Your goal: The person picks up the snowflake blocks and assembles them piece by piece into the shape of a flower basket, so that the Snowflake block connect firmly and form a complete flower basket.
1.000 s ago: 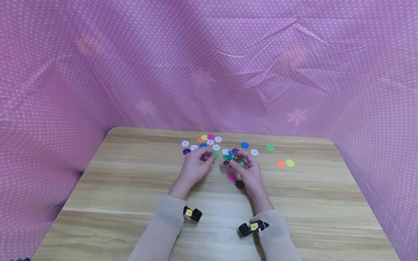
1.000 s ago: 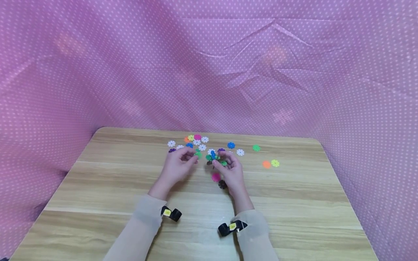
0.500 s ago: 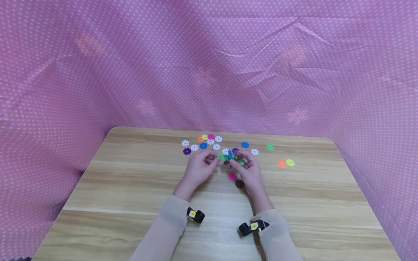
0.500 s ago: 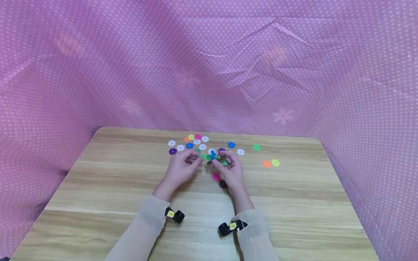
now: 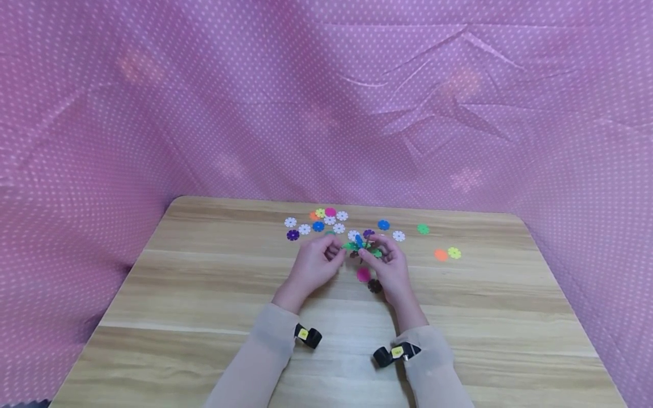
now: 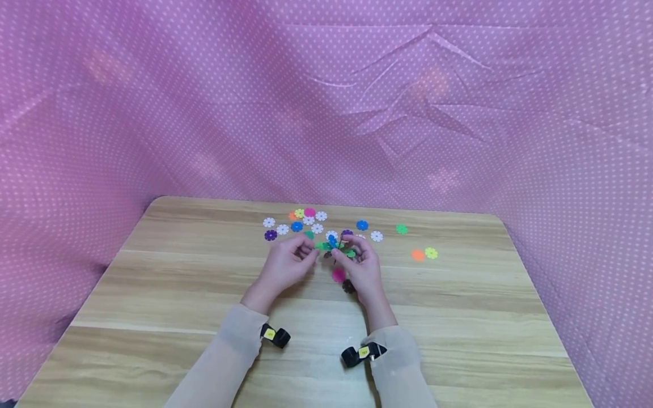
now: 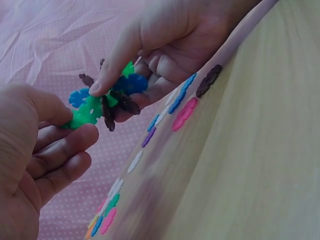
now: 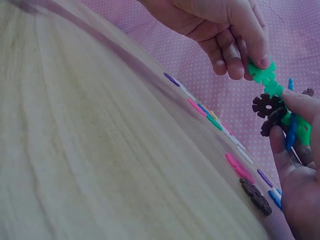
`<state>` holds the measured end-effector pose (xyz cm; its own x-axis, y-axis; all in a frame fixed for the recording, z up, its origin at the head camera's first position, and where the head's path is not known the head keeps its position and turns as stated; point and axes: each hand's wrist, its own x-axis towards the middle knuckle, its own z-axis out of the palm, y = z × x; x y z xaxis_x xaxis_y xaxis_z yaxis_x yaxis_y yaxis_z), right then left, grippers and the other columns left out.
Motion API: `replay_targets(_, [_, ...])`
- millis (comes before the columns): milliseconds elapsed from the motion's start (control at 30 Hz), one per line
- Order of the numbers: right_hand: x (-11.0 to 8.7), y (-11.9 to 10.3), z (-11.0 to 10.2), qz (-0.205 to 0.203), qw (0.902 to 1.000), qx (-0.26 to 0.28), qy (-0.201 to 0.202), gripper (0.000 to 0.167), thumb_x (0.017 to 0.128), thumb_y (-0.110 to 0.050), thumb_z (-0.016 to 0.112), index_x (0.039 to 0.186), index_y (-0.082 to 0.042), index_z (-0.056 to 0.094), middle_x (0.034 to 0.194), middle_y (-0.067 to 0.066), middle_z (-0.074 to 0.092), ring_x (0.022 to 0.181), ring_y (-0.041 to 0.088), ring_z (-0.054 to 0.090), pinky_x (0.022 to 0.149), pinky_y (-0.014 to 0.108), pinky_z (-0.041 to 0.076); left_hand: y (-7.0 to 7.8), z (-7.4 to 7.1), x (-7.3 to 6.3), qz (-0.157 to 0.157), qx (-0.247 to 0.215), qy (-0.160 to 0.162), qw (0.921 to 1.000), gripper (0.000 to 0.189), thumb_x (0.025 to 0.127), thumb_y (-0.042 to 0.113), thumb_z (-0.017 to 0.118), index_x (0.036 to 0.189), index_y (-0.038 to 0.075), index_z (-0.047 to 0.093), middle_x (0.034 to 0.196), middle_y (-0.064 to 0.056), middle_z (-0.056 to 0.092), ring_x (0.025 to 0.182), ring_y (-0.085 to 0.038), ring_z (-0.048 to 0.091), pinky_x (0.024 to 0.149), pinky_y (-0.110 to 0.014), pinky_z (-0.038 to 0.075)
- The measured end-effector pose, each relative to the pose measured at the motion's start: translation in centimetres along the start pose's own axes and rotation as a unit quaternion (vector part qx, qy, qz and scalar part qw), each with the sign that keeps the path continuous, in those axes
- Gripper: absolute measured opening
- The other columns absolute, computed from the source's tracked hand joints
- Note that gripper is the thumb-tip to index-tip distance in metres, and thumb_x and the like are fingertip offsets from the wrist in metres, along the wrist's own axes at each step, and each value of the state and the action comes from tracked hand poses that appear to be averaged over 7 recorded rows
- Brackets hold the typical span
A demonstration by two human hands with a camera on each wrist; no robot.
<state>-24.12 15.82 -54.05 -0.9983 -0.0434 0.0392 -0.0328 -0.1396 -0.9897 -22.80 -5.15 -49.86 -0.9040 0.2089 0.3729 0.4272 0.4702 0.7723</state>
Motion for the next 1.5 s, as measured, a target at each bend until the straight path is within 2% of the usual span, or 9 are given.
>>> replay_targets(333, [0.0,-0.1,-0.2,0.008,0.9999,-0.005,-0.005,0.049,0.095,-0.003,0.084,0.140,-0.003,0.065,0.138,0.017,0.069,0.109,0.018,0.067,0.093,0.025,0.059,0.2,0.7,0.0,0.013,-0.005,0.012,0.9998,0.009,0.097,-0.002,0.079,0.096,0.003,0.072,0.087,-0.005,0.076,0.076,-0.014,0.072,0.072,-0.021,0.062])
replay_targets(600, [0.0,-0.2,-0.5,0.010,0.9998,-0.008,-0.015,0.050,0.093,0.001,0.084,0.139,0.001,0.064,0.117,-0.001,0.073,0.106,0.017,0.066,0.090,0.024,0.059,0.4,0.7,0.0,0.031,-0.010,0.003,0.9995,0.008,0.098,-0.002,0.077,0.096,0.004,0.072,0.087,-0.005,0.076,0.075,-0.013,0.071,0.070,-0.021,0.062])
replay_targets(733, [-0.1,-0.4,-0.6,0.015,0.9998,-0.001,-0.015,0.050,0.093,0.003,0.082,0.140,0.002,0.064,0.120,-0.003,0.074,0.105,0.016,0.066,0.089,0.024,0.060,0.4,0.9,0.0,0.031,-0.005,-0.005,0.9995,0.006,0.100,0.000,0.075,0.099,0.003,0.071,0.088,-0.004,0.075,0.076,-0.012,0.071,0.071,-0.020,0.062])
replay_targets(867, [-0.1,-0.3,-0.5,0.016,0.9998,0.014,-0.006,0.049,0.092,0.003,0.083,0.138,0.003,0.064,0.123,-0.002,0.075,0.105,0.016,0.067,0.089,0.025,0.060,0.1,0.8,0.0,-0.001,0.000,-0.020,0.9998,0.007,0.104,0.010,0.075,0.108,0.005,0.073,0.095,-0.002,0.075,0.084,-0.012,0.071,0.078,-0.023,0.062])
replay_targets(967, [0.0,-0.1,-0.3,0.010,0.9997,0.020,0.001,0.047,0.091,0.004,0.083,0.135,0.004,0.064,0.120,-0.002,0.075,0.109,0.017,0.068,0.096,0.027,0.059,-0.6,0.1,0.1,-0.057,-0.008,-0.033,0.9978,0.024,0.104,0.022,0.077,0.121,0.005,0.073,0.104,0.001,0.074,0.092,-0.012,0.071,0.086,-0.027,0.062])
replay_targets(1067, [0.1,0.1,-0.3,0.009,0.9997,0.021,0.009,0.043,0.091,0.006,0.081,0.130,0.004,0.064,0.117,-0.002,0.075,0.110,0.017,0.068,0.099,0.028,0.057,-1.8,-1.1,0.1,-0.113,0.000,-0.023,0.9934,0.038,0.101,0.028,0.080,0.129,0.005,0.071,0.107,0.001,0.073,0.097,-0.015,0.069,0.090,-0.034,0.062])
replay_targets(1167, [0.2,0.1,-0.3,0.016,0.9995,0.022,0.018,0.038,0.093,0.004,0.081,0.127,0.001,0.063,0.114,-0.003,0.073,0.106,0.016,0.067,0.094,0.027,0.057,-3.2,-2.4,0.0,-0.145,0.036,-0.001,0.9887,0.040,0.099,0.029,0.082,0.130,0.004,0.071,0.108,-0.002,0.072,0.099,-0.020,0.067,0.092,-0.041,0.060])
replay_targets(1333, [0.2,0.0,-0.1,0.026,0.9983,0.043,0.029,0.035,0.095,0.004,0.078,0.125,-0.001,0.062,0.112,-0.001,0.072,0.100,0.014,0.068,0.085,0.024,0.058,-5.1,-3.5,-0.4,-0.166,0.102,0.006,0.9809,0.043,0.095,0.023,0.085,0.130,0.003,0.071,0.112,-0.009,0.071,0.105,-0.028,0.065,0.098,-0.048,0.056])
replay_targets(1500, [0.2,-0.2,0.1,0.031,0.9965,0.074,0.026,0.035,0.096,0.010,0.074,0.127,0.001,0.059,0.110,-0.002,0.075,0.099,0.013,0.071,0.088,0.025,0.060,-5.8,-3.2,-0.5,-0.148,0.159,-0.043,0.9751,0.053,0.097,0.025,0.082,0.143,0.003,0.067,0.120,-0.011,0.072,0.116,-0.033,0.064,0.108,-0.054,0.050])
